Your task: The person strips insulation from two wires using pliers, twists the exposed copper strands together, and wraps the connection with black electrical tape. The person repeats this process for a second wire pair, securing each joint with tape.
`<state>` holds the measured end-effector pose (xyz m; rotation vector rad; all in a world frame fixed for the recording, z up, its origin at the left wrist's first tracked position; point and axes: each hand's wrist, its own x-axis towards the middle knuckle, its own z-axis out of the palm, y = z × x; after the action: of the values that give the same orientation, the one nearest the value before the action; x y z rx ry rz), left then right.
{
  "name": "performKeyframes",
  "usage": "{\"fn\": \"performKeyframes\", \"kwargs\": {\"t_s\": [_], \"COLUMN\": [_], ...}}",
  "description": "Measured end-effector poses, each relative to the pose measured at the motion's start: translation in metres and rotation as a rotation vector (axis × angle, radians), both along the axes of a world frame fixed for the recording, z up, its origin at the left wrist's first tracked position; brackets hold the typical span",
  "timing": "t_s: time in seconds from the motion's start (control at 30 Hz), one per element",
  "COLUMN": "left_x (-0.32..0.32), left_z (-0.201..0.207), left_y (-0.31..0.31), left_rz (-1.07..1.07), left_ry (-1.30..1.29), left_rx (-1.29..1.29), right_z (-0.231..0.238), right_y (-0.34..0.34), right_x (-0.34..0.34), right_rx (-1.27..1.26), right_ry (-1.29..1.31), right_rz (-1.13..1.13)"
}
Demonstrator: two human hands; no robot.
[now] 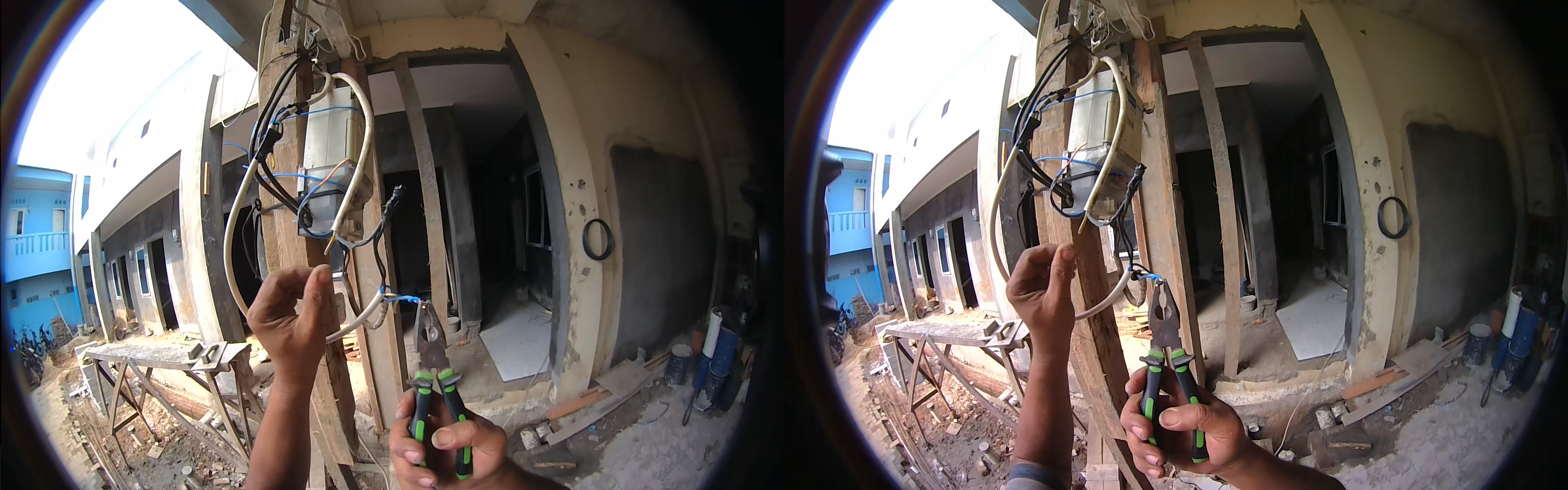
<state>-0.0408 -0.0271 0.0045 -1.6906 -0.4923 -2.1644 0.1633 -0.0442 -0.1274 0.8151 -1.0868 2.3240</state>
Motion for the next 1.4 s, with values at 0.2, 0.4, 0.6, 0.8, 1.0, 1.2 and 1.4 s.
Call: {"fn": "performKeyframes", "kwargs": {"t_s": [0.2,0.4,0.6,0.8,1.0,1.2,1.4], "left_x": [-0.024,-0.014,-0.006,-0.004,0.004,0.018,0.024], "left_z": [0.029,0.018,0.012,0.01,0.003,-0.01,-0.014], "left_y": [0.008,0.007,0.007,0.01,0.005,0.01,0.025], "left_rz": [-0.007,0.169,0.492,0.495,0.503,0.567,0.594], "left_ry": [0.037,0.193,0.448,0.567,0.542,0.497,0.452], "left_rx": [0.021,0.11,0.29,0.359,0.238,0.224,0.316], "right_z": [-0.002,-0.002,0.0,0.008,0.01,0.008,0.008], "right_y": [0.002,0.0,-0.004,-0.004,-0.004,-0.001,-0.003], "right_x": [0.005,-0.001,-0.009,-0.019,-0.024,-0.022,-0.018], "right_rx": [0.005,0.011,-0.001,0.03,0.006,-0.004,-0.031], "right_ry": [-0.027,-0.019,0.016,0.079,0.099,0.108,0.109], "right_rz": [-0.009,-0.01,0.034,0.052,0.052,0.059,0.078]}}
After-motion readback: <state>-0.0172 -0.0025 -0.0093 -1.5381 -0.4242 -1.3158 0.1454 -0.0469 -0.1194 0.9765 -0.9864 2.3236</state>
